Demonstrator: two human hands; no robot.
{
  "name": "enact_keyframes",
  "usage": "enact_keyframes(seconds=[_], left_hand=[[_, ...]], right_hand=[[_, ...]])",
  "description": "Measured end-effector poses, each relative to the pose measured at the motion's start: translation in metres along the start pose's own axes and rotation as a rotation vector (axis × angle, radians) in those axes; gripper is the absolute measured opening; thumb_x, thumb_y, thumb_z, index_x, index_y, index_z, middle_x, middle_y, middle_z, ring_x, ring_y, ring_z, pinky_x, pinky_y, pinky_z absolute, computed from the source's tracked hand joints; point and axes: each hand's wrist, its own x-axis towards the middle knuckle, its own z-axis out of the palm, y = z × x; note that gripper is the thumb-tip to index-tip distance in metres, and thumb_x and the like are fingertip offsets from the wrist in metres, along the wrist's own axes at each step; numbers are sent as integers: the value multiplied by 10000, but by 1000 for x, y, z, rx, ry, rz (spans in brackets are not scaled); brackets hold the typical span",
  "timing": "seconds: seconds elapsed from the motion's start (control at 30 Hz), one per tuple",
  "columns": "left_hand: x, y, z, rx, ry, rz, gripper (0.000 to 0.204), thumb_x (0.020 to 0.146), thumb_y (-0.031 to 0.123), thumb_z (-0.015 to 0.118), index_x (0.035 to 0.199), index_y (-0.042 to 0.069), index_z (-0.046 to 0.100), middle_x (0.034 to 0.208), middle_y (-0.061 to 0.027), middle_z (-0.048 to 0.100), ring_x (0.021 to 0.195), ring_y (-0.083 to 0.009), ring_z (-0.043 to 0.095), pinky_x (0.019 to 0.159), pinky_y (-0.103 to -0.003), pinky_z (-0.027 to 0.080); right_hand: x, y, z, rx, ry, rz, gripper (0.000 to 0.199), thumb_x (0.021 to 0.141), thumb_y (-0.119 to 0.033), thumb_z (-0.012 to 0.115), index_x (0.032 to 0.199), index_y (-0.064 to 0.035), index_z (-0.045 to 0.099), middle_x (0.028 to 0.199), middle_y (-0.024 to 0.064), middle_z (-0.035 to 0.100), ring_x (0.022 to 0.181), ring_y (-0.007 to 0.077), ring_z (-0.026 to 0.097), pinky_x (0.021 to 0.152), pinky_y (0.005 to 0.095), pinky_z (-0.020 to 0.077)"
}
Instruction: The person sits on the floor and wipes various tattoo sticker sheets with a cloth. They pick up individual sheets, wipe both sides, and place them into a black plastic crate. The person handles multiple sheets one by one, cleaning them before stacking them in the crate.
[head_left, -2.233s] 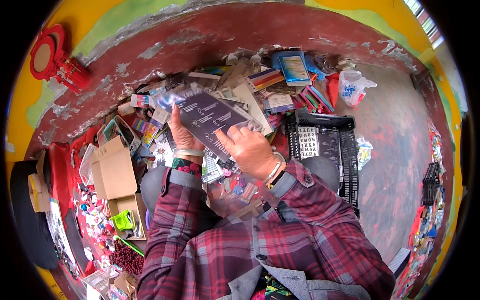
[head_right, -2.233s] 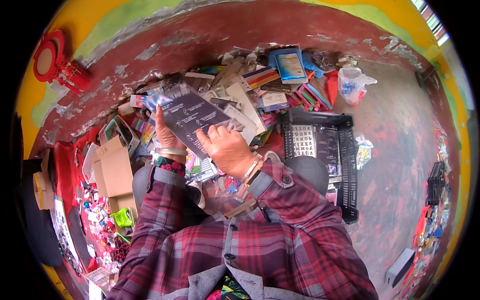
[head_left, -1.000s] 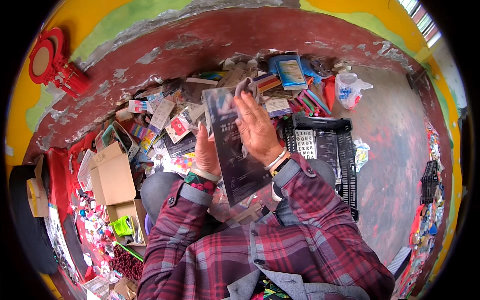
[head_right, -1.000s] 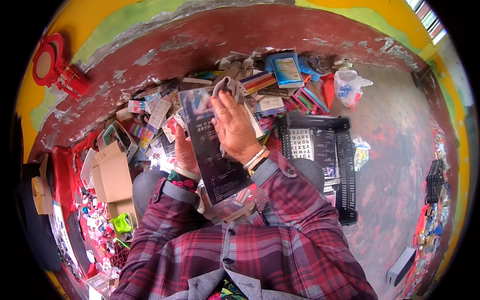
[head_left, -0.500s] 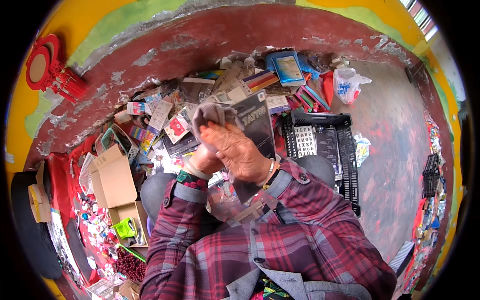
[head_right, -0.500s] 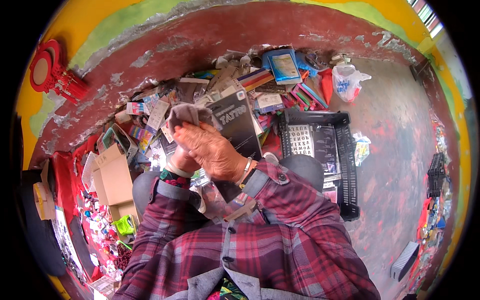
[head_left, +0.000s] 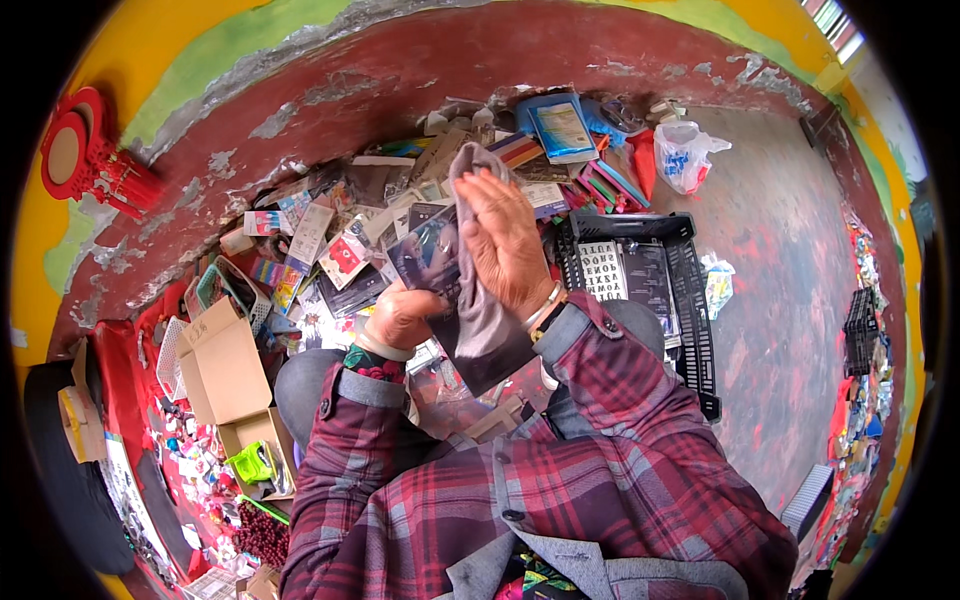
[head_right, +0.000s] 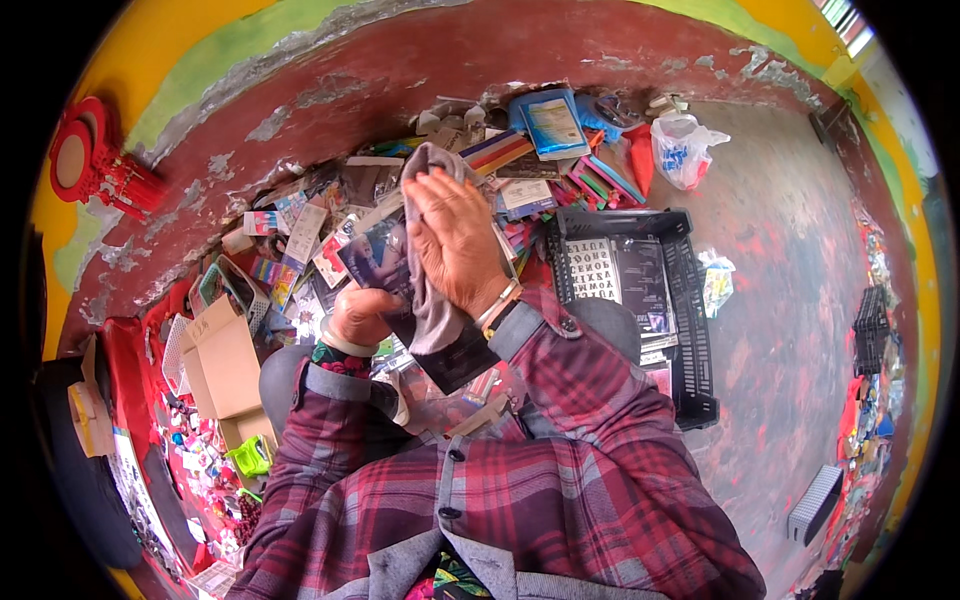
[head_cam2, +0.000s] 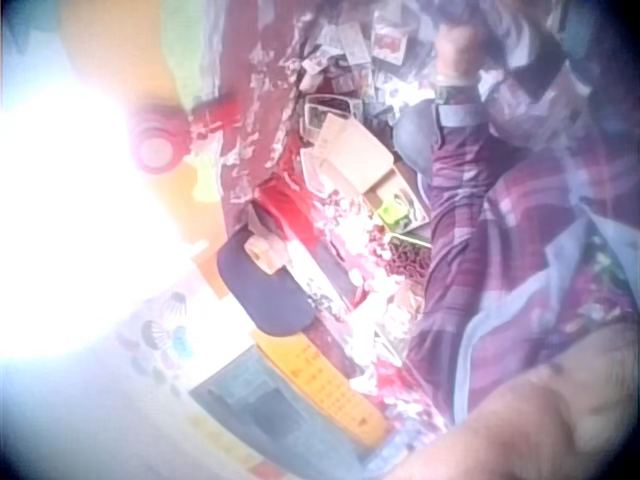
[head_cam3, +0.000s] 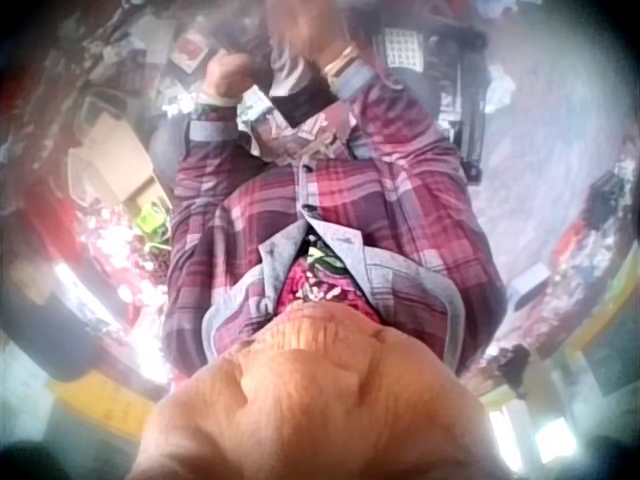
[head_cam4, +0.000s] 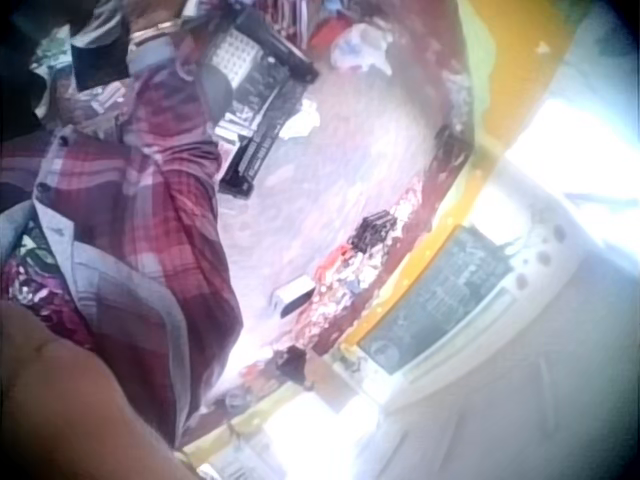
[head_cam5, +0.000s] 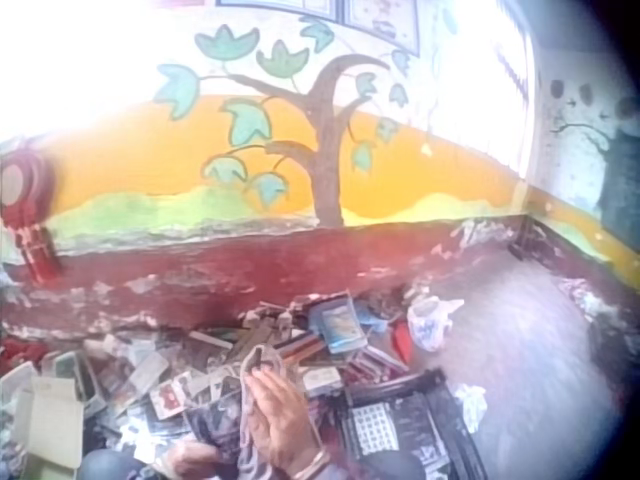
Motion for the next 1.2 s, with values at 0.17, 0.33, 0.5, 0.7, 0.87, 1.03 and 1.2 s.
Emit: enact_keyframes(seconds=[0.17,0.33,0.5,0.7,0.87,1.03,1.2], left_hand=[[3,22,3,-1349,256,-907,233,651,-87,588,867,-36,656,1125,-168,583,1117,-292,543,907,-366,442],[-5,9,-1,-907,5,-663,468,744,-73,491,1210,-34,506,1192,-92,553,1113,-216,516,958,-318,391],[7,30,-5,-770,-107,-490,474,737,-64,479,1209,-37,523,1176,-80,568,1098,-191,521,942,-294,392],[2,15,-13,-864,-49,-774,421,743,-72,493,1157,-43,564,1139,-86,595,1059,-185,546,920,-280,409],[-10,-2,-10,-663,-22,-635,350,730,-78,510,1071,-75,585,1125,-131,596,1045,-228,565,911,-327,438],[15,32,-16,-1234,196,-632,531,630,-25,448,1156,-87,488,1112,-203,581,1015,-323,584,925,-447,463],[-4,7,-35,-1189,379,-661,471,672,-16,429,1128,-104,508,1069,-204,604,956,-315,614,873,-446,502]], right_hand=[[-9,-31,5,23,-238,-229,432,905,-339,491,1273,-114,510,1306,120,474,1263,274,401,1058,473,238],[6,-10,-1,-158,-47,-162,363,870,-297,544,1181,-110,566,1138,91,563,1102,266,502,971,442,324],[13,17,-12,-130,36,-95,202,839,-278,605,881,-81,586,788,56,591,759,268,540,724,368,393],[15,42,-28,-106,85,-69,319,812,-354,636,653,-99,527,586,74,503,590,293,520,568,388,387],[13,40,-39,-148,98,-8,357,809,-357,660,633,-60,570,590,81,556,554,283,541,527,348,405],[6,76,-51,123,331,508,437,835,-443,620,610,-74,557,589,65,579,547,225,552,522,320,396],[11,74,-57,1386,471,863,414,898,-452,536,883,-44,598,871,63,625,785,172,608,724,306,486]])
